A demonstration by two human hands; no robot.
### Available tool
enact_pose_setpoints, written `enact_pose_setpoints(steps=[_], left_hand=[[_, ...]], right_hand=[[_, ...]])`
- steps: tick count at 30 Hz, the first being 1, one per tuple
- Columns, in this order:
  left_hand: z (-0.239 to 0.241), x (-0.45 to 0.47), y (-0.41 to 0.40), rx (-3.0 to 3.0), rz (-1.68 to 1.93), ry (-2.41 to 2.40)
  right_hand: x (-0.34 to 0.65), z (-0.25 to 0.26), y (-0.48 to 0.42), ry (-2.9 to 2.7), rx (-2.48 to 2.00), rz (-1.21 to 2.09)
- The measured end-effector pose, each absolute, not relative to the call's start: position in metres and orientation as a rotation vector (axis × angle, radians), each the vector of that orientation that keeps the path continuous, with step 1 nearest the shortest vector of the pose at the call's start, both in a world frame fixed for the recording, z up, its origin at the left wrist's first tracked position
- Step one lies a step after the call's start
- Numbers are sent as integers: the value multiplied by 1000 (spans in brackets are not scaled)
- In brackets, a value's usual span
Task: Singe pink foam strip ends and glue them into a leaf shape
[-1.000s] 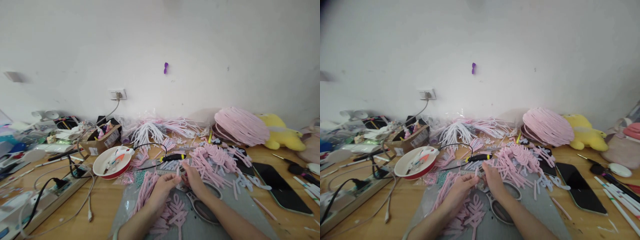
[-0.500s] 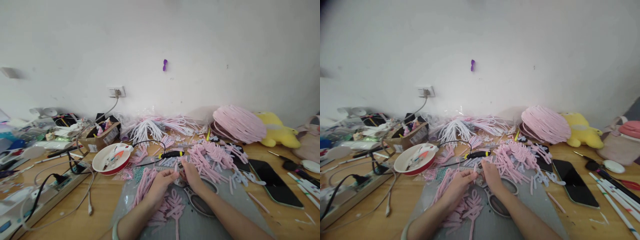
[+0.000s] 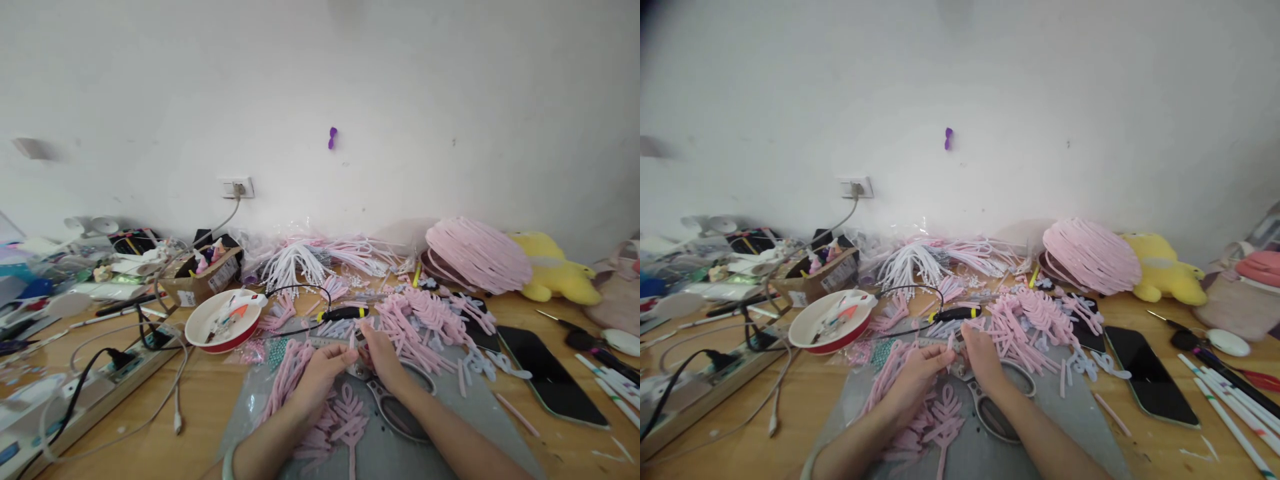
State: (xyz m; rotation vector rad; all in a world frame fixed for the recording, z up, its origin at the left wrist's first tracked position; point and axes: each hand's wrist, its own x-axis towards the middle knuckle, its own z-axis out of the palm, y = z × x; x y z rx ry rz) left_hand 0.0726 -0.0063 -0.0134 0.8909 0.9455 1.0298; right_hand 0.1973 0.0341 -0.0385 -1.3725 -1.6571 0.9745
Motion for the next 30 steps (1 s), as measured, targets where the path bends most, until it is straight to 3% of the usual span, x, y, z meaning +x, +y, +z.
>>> enact_pose_setpoints(steps=[4, 20, 30], left_hand=[[-10, 73, -7, 883, 1024, 937], [-20, 73, -7, 867, 995, 928], [-23, 72, -5, 850, 985, 889]], right_hand=[[195, -38, 34, -1479, -1419, 1156], [202, -53, 36, -1825, -1300, 756], [201, -58, 36, -1729, -1335, 881]])
